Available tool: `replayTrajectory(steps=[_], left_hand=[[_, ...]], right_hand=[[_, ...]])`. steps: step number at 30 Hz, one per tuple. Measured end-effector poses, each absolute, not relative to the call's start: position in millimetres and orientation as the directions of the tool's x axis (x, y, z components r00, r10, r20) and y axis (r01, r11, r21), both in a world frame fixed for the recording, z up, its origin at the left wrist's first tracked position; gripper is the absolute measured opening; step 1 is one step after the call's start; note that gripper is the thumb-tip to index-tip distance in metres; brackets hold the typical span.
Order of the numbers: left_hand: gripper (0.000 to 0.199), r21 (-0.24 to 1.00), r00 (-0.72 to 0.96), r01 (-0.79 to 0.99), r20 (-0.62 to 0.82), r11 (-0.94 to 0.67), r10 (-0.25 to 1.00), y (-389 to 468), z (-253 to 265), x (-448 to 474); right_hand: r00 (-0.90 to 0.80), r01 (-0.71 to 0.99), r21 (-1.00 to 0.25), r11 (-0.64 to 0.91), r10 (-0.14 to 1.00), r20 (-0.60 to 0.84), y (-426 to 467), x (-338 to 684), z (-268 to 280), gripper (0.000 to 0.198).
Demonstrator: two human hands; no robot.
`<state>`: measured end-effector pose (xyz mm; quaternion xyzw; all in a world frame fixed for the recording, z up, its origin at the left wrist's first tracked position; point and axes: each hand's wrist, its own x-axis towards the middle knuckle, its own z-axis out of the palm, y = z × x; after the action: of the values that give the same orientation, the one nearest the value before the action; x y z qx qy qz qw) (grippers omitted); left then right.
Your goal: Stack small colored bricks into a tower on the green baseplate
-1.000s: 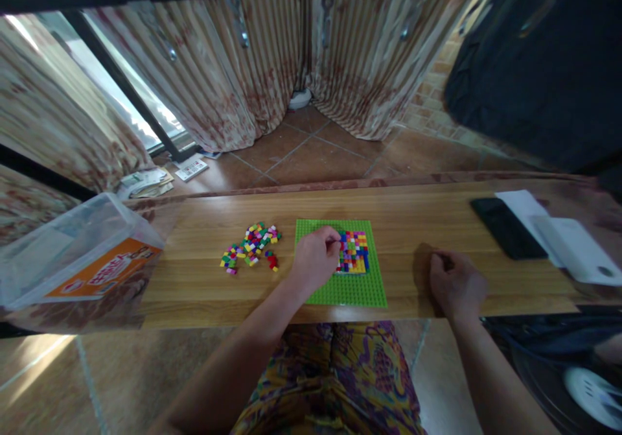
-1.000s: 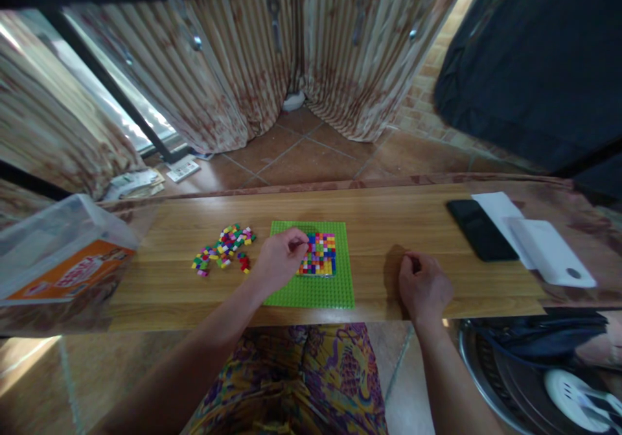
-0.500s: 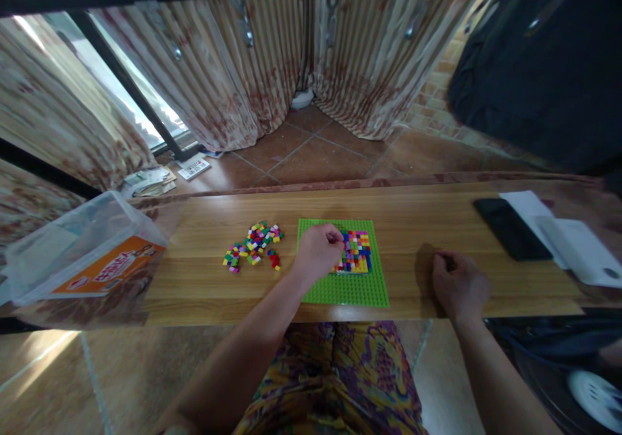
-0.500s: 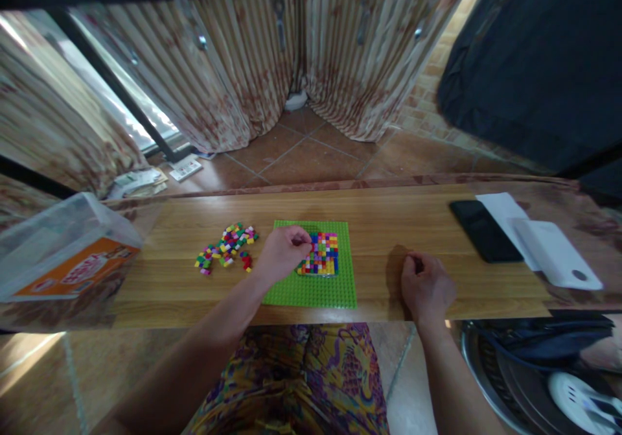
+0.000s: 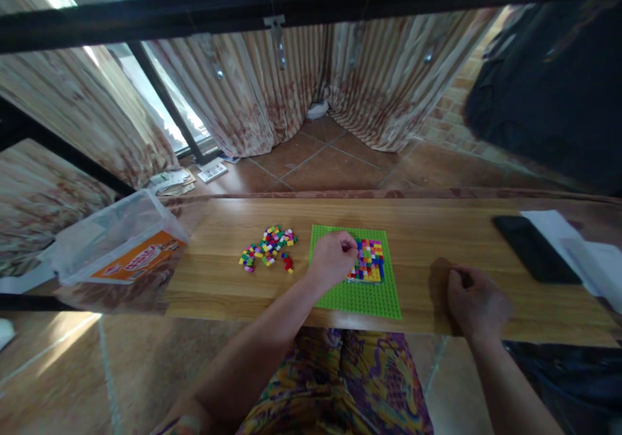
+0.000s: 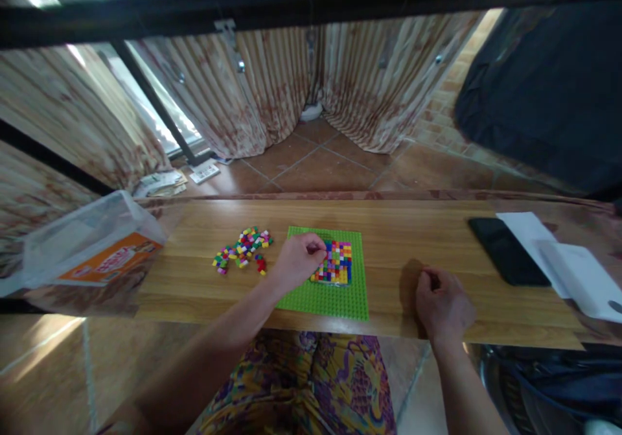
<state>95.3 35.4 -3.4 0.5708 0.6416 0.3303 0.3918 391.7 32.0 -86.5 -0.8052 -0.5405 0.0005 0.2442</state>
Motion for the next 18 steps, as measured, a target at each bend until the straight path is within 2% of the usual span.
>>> replayTrajectory(steps=[3, 6, 10, 12, 15, 18], left_hand=[[0.013, 0.892, -0.061, 0.449, -0.023, 0.048, 0.998, 23, -7, 88], [0.015, 0.852, -0.108, 0.524, 0.067, -0.001, 0.992, 10, -9, 65], [0.018, 0.684, -0.234, 0.725, 0.138, 0.079, 0.962, -5, -15, 10], [0.019, 0.597, -0.324, 0.785, 0.163, 0.168, 0.932, -13, -19, -18], [0.02, 0.455, -0.369, 0.849, 0.145, 0.269, 0.918, -22, -24, -46], [0.022, 0.372, -0.363, 0.883, 0.15, 0.288, 0.92, -25, -27, -54]], right_hand=[[0.431, 0.864, -0.382, -0.328, 0.874, 0.225, 31, 393, -86, 0.037], [0.426, 0.867, -0.369, -0.335, 0.882, 0.201, 31, 396, -87, 0.043], [0.444, 0.862, -0.351, -0.367, 0.879, 0.174, 33, 399, -90, 0.045], [0.45, 0.861, -0.346, -0.373, 0.876, 0.174, 33, 400, -91, 0.045], [0.434, 0.87, -0.339, -0.358, 0.883, 0.18, 32, 400, -91, 0.046], [0.431, 0.872, -0.339, -0.354, 0.883, 0.187, 31, 400, -90, 0.045]])
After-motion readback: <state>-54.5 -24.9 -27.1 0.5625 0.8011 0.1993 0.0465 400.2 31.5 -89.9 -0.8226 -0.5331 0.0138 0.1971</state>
